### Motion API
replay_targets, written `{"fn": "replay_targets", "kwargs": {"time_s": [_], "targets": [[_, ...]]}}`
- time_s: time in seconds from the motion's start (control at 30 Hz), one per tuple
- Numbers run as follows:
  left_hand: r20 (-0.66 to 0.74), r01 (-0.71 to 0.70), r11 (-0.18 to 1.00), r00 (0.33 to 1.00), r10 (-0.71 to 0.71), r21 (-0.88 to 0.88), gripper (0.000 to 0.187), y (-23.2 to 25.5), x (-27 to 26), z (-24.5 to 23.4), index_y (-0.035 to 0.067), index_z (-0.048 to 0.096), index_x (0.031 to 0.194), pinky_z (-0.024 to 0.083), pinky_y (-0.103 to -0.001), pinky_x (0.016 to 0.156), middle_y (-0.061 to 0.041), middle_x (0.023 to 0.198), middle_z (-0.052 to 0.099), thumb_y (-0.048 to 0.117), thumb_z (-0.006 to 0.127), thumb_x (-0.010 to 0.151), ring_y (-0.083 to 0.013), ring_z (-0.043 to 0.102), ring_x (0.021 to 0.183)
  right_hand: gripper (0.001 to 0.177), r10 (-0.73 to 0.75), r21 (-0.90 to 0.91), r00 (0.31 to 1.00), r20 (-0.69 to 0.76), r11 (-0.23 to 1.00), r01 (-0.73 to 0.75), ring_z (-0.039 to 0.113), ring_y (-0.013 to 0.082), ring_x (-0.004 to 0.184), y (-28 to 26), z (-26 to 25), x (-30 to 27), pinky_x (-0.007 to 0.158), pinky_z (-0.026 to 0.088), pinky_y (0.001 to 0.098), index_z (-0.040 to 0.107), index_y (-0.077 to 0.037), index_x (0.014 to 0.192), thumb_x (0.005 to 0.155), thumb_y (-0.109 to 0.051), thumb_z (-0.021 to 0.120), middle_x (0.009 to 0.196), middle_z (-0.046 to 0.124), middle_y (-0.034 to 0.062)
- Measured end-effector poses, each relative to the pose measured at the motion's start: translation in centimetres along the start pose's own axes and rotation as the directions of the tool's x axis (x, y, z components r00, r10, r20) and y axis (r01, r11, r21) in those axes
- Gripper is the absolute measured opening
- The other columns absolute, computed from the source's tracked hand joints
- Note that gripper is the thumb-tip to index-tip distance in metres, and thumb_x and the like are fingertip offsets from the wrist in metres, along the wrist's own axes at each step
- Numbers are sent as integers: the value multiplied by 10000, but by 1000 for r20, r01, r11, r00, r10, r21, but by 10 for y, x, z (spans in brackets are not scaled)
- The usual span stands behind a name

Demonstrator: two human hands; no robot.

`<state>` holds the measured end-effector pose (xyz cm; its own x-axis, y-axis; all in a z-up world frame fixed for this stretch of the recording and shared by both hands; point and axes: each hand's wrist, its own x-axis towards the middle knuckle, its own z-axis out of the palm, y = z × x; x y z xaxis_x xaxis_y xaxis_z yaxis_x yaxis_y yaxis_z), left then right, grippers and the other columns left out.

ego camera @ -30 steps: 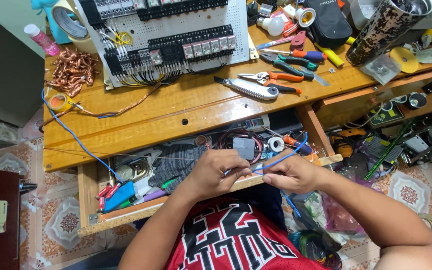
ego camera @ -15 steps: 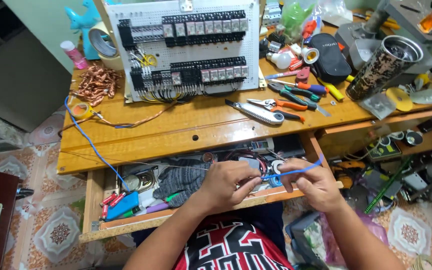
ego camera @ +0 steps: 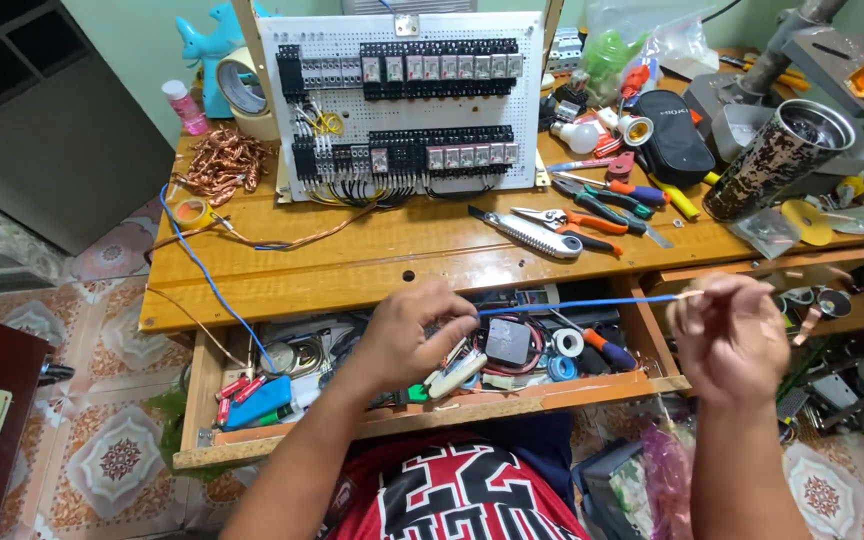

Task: Stripping insulation from electrical wires and twisting the copper strands to prepare them for connection to a panel

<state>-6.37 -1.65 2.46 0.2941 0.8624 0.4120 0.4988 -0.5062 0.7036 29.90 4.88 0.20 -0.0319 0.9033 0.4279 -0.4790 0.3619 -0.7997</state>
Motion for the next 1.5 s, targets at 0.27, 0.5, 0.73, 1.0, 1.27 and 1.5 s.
{"fn": "replay_targets", "kwargs": {"time_s": [0.27, 0.5, 0.73, 1.0, 1.27, 1.5], "targets": [[55, 307, 936, 952, -302, -172, 139, -14, -13, -25, 135, 705, 953, 417, -268, 545, 31, 686, 663, 255, 640, 977, -82, 556, 570, 383, 167, 252, 986, -11, 954, -159, 622, 193, 714, 47, 4, 19, 666, 525, 332, 685, -112, 984, 1123, -407, 484, 1023, 682, 104], [-194, 130, 957, 978, -80, 260, 100, -63, -40, -66, 204, 742, 963, 573, -445, 709, -68, 757, 759, 295, 706, 945, -358, 735, 766, 413, 135, 144, 991, 17, 980, -136, 662, 171, 680, 83, 9, 30, 675, 568, 305, 552, -136, 914, 1112, -472, 417, 859, 628, 91], [-285, 238, 864, 952, -116, 444, 80, -79, -60, -112, 237, 737, 942, 567, -447, 754, -10, 747, 750, 315, 722, 946, -329, 725, 793, 413, 234, 111, 972, 39, 965, -237, 677, 205, 701, 118, 35, 26, 687, 603, 331, 550, -74, 908, 1108, -416, 435, 904, 661, 164], [-280, 310, 839, 939, -198, 448, 60, -129, -55, -120, 244, 723, 874, 563, -449, 777, 7, 752, 748, 282, 737, 918, -315, 722, 824, 388, 317, 45, 939, -136, 948, -314, 649, 99, 707, 135, 26, 46, 715, 599, 239, 530, -111, 930, 1132, -414, 396, 875, 627, 52], [-302, 384, 819, 914, -272, 426, 50, -177, -43, -96, 286, 768, 928, 563, -486, 808, -51, 814, 756, 328, 745, 915, -352, 725, 881, 345, 254, -12, 921, -295, 963, -269, 620, 123, 689, 143, -21, 57, 675, 585, 247, 541, -180, 919, 1115, -448, 446, 838, 616, 57], [-284, 341, 793, 933, -220, 505, 115, -169, -41, -88, 271, 770, 963, 574, -451, 791, -39, 874, 770, 372, 718, 953, -320, 737, 872, 252, 24, -767, 995, 96, 639, 59, 740, 211, 881, 106, 26, 38, 877, 574, 344, 757, -103, 969, 1129, -188, 583, 926, 752, 74]]}}
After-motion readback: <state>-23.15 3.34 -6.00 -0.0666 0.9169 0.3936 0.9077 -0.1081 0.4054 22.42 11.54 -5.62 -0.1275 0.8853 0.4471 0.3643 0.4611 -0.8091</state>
